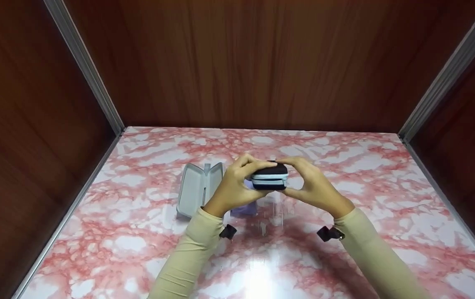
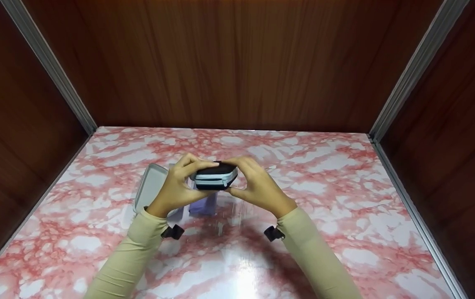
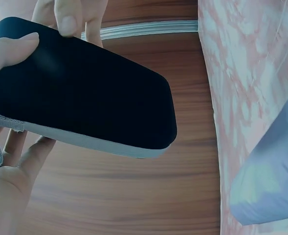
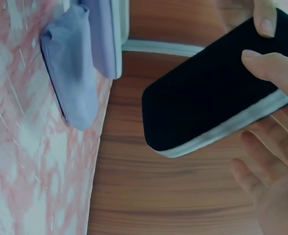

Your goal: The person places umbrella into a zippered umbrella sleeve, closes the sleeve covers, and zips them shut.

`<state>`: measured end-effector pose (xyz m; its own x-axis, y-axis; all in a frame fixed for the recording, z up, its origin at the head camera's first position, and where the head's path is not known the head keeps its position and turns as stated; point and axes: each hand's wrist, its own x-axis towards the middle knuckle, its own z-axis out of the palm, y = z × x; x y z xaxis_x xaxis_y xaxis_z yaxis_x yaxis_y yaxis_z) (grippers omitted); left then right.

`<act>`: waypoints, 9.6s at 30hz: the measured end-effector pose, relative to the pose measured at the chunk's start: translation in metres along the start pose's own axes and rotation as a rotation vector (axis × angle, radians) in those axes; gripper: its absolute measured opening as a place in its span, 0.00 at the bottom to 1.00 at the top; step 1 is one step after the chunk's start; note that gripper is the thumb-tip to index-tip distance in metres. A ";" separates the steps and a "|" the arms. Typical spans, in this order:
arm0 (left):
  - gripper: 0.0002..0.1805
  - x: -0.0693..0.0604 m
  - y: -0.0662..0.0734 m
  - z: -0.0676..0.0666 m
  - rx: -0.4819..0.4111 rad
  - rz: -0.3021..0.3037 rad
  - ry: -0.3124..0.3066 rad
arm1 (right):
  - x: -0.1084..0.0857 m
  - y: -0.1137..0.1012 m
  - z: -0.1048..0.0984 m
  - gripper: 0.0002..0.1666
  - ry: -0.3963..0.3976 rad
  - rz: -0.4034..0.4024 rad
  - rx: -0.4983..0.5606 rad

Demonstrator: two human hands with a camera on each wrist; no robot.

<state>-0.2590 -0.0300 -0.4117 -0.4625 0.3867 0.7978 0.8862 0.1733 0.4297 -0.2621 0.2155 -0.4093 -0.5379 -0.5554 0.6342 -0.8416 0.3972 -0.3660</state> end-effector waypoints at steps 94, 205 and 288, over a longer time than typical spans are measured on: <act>0.03 0.023 0.051 0.030 0.594 -0.010 0.006 | -0.001 0.016 0.025 0.38 0.225 0.013 -0.058; 0.05 0.009 0.027 0.005 0.052 -0.313 0.208 | -0.001 0.017 0.022 0.39 0.343 0.025 -0.011; 0.36 0.015 -0.006 0.007 -0.575 -0.915 -0.119 | -0.010 0.017 0.022 0.48 0.268 -0.034 -0.081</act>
<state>-0.2707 -0.0188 -0.4055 -0.9077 0.4175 0.0420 0.0473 0.0023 0.9989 -0.2720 0.2111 -0.4368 -0.4684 -0.3604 0.8067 -0.8464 0.4450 -0.2927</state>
